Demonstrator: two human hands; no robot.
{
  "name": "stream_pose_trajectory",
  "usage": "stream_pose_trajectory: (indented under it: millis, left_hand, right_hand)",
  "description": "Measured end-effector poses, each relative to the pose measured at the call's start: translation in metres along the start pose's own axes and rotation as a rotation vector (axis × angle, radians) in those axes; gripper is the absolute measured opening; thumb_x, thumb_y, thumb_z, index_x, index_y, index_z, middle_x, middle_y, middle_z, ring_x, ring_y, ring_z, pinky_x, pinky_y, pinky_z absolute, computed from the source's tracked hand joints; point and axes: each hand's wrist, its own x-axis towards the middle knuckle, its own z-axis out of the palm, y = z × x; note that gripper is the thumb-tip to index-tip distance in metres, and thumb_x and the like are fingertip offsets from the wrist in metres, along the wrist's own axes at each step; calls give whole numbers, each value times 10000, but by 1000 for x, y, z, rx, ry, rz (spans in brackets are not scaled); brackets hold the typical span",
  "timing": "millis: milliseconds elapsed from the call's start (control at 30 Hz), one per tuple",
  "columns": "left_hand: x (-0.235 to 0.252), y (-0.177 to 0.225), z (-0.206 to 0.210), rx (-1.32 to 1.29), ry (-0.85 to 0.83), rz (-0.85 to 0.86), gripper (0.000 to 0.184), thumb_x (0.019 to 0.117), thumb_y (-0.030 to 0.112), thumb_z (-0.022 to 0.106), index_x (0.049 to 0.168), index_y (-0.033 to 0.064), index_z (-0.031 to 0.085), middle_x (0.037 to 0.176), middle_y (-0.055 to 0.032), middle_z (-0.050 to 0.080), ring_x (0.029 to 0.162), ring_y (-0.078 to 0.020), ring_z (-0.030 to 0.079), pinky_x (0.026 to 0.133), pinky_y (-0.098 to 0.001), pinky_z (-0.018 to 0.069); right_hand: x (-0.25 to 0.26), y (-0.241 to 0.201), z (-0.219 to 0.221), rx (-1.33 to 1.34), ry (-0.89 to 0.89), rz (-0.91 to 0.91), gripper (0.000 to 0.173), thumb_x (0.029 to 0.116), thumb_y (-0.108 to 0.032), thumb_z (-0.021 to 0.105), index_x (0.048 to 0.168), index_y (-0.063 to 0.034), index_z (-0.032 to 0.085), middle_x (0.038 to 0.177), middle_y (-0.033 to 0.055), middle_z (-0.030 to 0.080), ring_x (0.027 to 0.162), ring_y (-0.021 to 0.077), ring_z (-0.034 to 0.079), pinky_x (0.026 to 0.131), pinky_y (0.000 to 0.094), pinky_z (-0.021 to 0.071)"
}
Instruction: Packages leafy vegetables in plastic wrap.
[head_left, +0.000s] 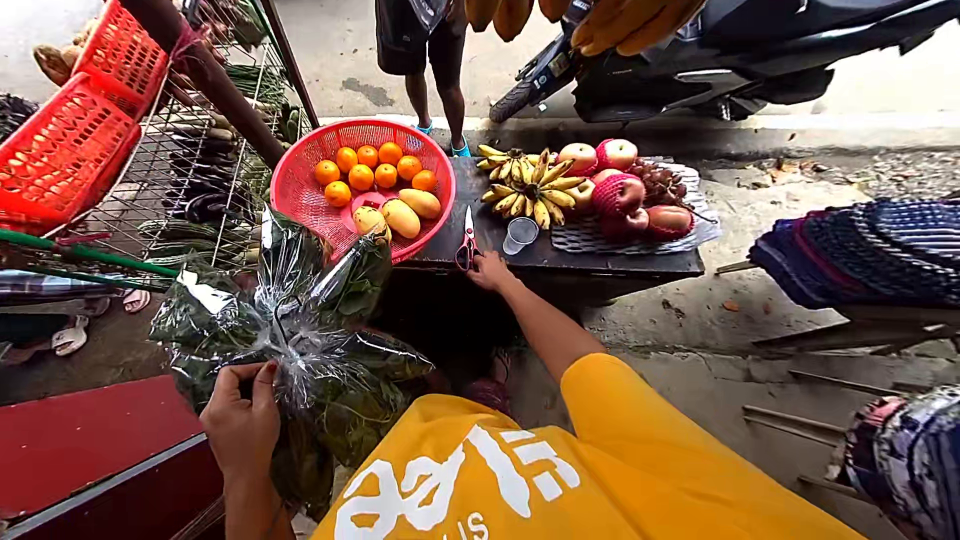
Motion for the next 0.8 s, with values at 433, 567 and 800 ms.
stream_pose_trajectory:
  millis: [433,567,800]
  left_hand:
    - [11,7,8,-10,-29,20,252,974,149,599,944,-100,627,790,-117,639,703,-28,560,666,-189,444]
    - [13,6,9,-8,-22,30,254,976,154,598,940,-96,630,792,-118,637,703,-25,556,664,-182,438]
    - [17,2,8,-29,-10,23,260,974,152,602,938,-105,626,799,-114,637,711,17,544,663,-139,421]
  right_hand:
    - [0,-6,-16,-75,91,50,540,1083,-438,432,1100,0,748,1330,217,639,1339,390,520,1141,623,303]
    - [3,-10,-3,4,80,106,531,1067,-442,471,1193,18,705,1392,257,576,1353,422,496,1123,638,335]
    - [-28,1,-4,314,246,86,302,1034,-191,602,1127,85,678,1188,295,614,1173,439,585,1031,569,458]
